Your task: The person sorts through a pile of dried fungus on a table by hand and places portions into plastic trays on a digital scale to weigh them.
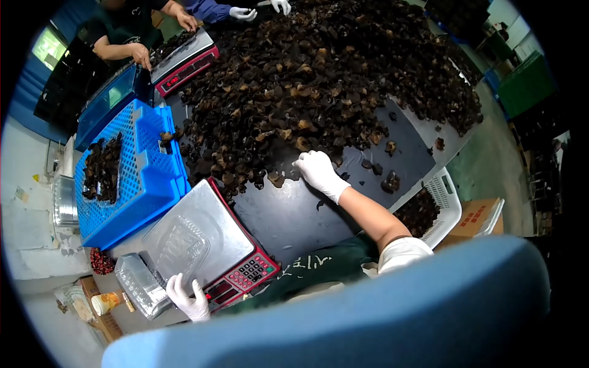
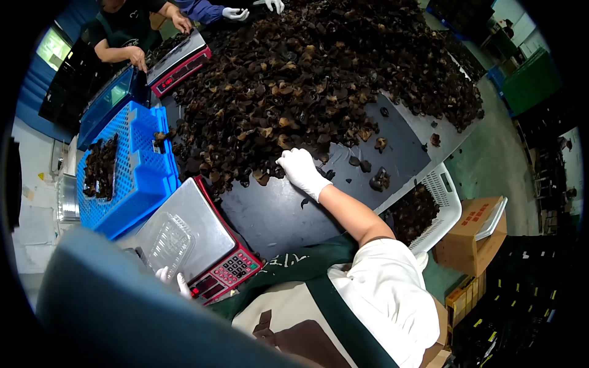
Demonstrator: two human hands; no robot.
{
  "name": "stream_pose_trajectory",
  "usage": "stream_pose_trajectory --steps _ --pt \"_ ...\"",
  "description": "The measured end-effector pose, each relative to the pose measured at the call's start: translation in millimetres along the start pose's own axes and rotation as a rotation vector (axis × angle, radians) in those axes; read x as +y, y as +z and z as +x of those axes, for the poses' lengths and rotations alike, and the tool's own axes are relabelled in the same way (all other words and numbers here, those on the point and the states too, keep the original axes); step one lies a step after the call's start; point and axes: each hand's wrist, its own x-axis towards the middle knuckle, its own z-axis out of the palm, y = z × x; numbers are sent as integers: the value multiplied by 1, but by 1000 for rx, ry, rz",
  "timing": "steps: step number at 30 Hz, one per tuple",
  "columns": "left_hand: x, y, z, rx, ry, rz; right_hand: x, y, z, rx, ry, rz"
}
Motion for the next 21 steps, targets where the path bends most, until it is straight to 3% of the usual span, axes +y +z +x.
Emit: stream_pose_trajectory --steps 1,2,5,7,9,11,12,13,15,17,19,21 --pt "16 2 8 75 48 -78 0 5 2 -50 24 -59" --pt "33 -8 12 -12 61 39 1 8 3 -43 22 -53" --pt "50 -4 15 -75 -2 4 3 3 -1 -145 33 -84" --pt "47 4 11 -68 -1 -54 -3 -14 -7 20 115 275" --pt "49 13 10 -49 -21 -144 -4 -16 -11 90 80 392" --pt "57 19 11 -50 -36 -171 -9 -12 -9 -42 626 1433" --pt "61 22 12 -50 -47 -197 -12 -21 -5 -155 734 1592" --pt "62 26 12 -46 -25 -214 -12 -19 2 -256 722 1496" --pt "69 28 14 -57 -1 -244 -19 1 13 -172 430 990" --pt "77 31 13 -64 9 -278 -30 13 16 -48 286 378" --pt "90 30 13 -108 10 -300 -26 33 25 -194 253 107" --pt "95 36 7 -129 41 -339 -28 35 27 -229 222 34"
